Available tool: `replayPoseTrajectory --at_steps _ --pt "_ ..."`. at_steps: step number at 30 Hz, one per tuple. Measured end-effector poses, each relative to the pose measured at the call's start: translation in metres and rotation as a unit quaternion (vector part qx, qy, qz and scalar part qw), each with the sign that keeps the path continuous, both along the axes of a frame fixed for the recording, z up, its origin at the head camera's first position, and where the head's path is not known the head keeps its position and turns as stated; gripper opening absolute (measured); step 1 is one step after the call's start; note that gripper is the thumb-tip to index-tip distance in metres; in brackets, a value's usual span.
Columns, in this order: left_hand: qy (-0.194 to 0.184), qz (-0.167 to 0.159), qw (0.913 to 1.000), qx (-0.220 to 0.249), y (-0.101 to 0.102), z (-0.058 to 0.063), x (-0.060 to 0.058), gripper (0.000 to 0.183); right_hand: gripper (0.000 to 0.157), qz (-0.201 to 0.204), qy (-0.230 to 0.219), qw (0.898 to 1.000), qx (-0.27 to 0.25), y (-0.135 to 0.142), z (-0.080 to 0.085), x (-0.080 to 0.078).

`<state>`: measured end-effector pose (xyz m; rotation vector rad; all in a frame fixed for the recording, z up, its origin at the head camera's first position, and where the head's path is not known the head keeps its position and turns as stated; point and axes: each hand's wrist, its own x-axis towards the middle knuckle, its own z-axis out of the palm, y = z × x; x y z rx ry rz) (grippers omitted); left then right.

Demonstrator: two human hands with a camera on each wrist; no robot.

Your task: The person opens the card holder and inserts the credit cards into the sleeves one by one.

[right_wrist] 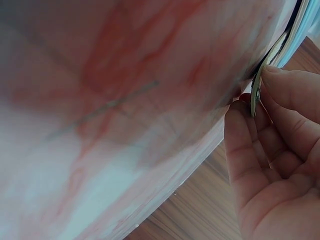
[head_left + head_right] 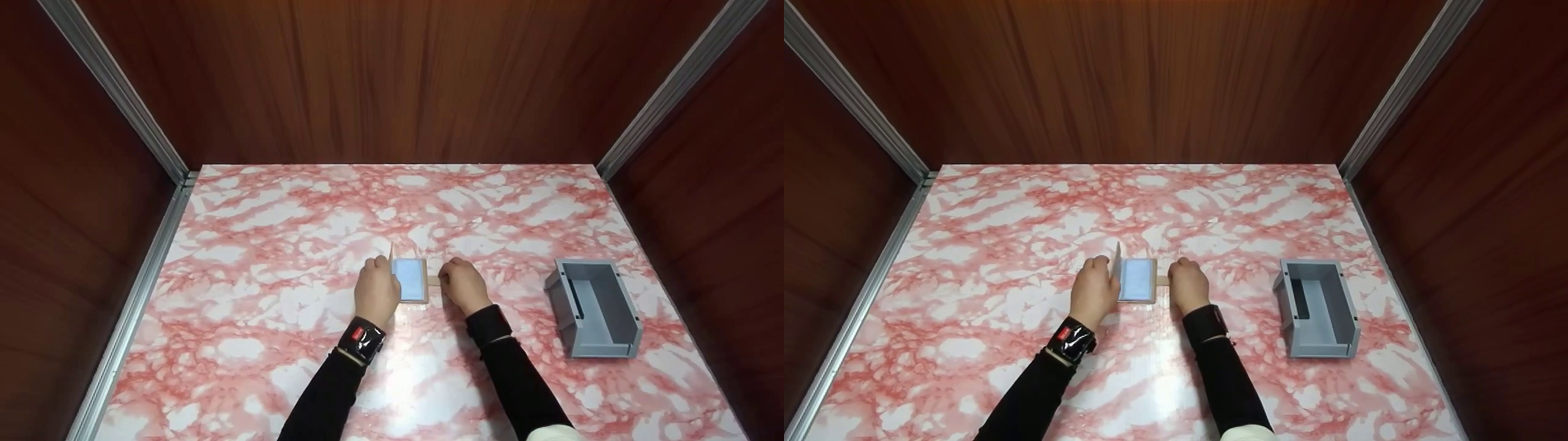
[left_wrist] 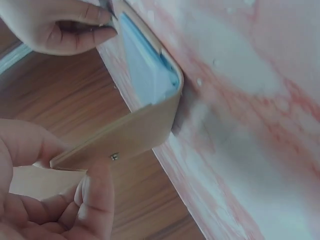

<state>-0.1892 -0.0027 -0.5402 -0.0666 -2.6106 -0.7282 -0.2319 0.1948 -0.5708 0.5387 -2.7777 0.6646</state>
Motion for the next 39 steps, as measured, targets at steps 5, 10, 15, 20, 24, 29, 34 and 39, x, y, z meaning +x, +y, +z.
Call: replayPoseTrajectory --at_steps 5,10,15,20,24,29,34,39 --pt "0.009 0.001 0.9998 0.015 -0.008 0.001 0.0 0.012 0.007 0.001 0.002 1.0 0.001 0.001 0.0 0.0" --pt "-0.012 0.006 0.9998 0.012 -0.016 0.001 0.0 0.008 0.006 -0.001 -0.003 1.0 0.003 0.001 0.0 0.0" --pt "-0.019 0.019 0.9996 -0.008 -0.024 -0.003 0.002 0.011 0.007 0.001 -0.002 1.0 0.005 0.001 -0.001 -0.001" --pt "-0.03 0.025 0.999 -0.022 -0.032 -0.009 0.003 0.015 0.007 0.003 0.001 1.0 0.003 0.001 0.0 -0.001" --pt "-0.049 0.027 0.998 -0.028 -0.036 -0.012 0.006 0.016 0.006 0.002 -0.003 1.0 0.003 0.0 0.0 0.0" --pt "-0.059 0.036 0.9969 -0.036 -0.039 -0.018 0.009 0.008 0.007 0.001 -0.006 1.0 0.007 0.0 0.0 0.0" --pt "-0.068 0.039 0.9964 -0.032 -0.043 -0.023 0.009 0.006 0.007 0.005 -0.006 1.0 0.005 0.0 0.0 0.0" --pt "-0.079 0.042 0.9955 -0.032 -0.046 -0.029 0.008 0.008 0.008 0.008 -0.007 1.0 0.003 0.001 0.0 0.0"
